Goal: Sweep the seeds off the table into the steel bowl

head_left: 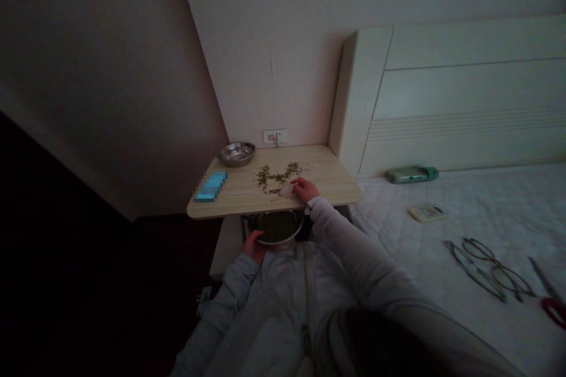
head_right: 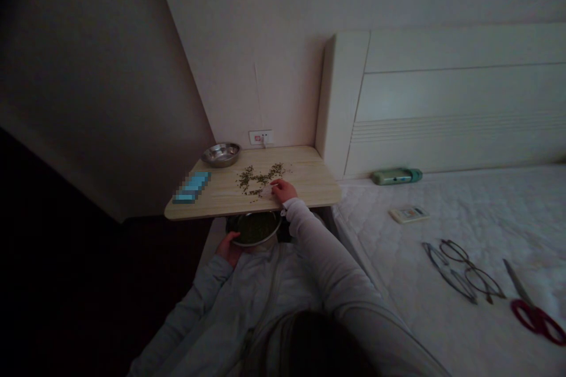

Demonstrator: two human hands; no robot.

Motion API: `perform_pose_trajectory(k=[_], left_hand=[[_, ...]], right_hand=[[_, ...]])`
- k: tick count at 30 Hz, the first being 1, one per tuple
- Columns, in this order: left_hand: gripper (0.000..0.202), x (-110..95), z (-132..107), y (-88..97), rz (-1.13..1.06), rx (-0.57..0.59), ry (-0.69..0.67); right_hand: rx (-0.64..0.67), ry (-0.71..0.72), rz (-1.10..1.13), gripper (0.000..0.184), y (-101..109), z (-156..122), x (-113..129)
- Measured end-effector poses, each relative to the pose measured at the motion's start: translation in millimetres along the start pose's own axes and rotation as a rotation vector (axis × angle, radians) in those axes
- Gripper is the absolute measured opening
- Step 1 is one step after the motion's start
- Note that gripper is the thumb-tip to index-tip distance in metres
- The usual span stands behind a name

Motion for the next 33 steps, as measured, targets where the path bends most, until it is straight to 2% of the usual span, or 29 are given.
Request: perform_pose_trajectory(k=[6, 13, 19, 22, 27, 33], left_hand=[[0.035, 0, -4, -3.0, 0.012, -0.016, 0.008], [0.032, -1, -3, -2.6, 0.004, -0.013, -0.025], [0.032, -1, -2, -3.5, -0.030, 0.015, -0.031], [0.032, 0, -3, -4.1, -0.035, 0.007, -0.020], [0.032, 0, -5, -3.6, -0.045, -0.016, -0.020], [0.031, -1, -3, -3.6, -0.036, -0.009, -0.025]], right_hand=[[0.037, -0.013, 0.068, 0.025, -2, 0, 1], [0.191, 0.052, 0.146, 0.025, -20, -3, 13], [0.241, 0.065, 0.123, 0.027, -32, -2, 21], [0.235, 0.095, 0.073, 0.026, -36, 1, 24], [0.167, 0.084, 0.060, 0.027, -29, 6, 23], [0.205, 0.085, 0.053, 0.027, -31, 5, 23]])
Point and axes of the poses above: each hand's wrist, its own z-axis towards the middle knuckle, its own y-axis out of the back of the hand, x = y × z, the point moved 9 cm from there along z, towards the middle knuckle, and after that the axes turned 8 degrees about z, right-handed, at the moved point
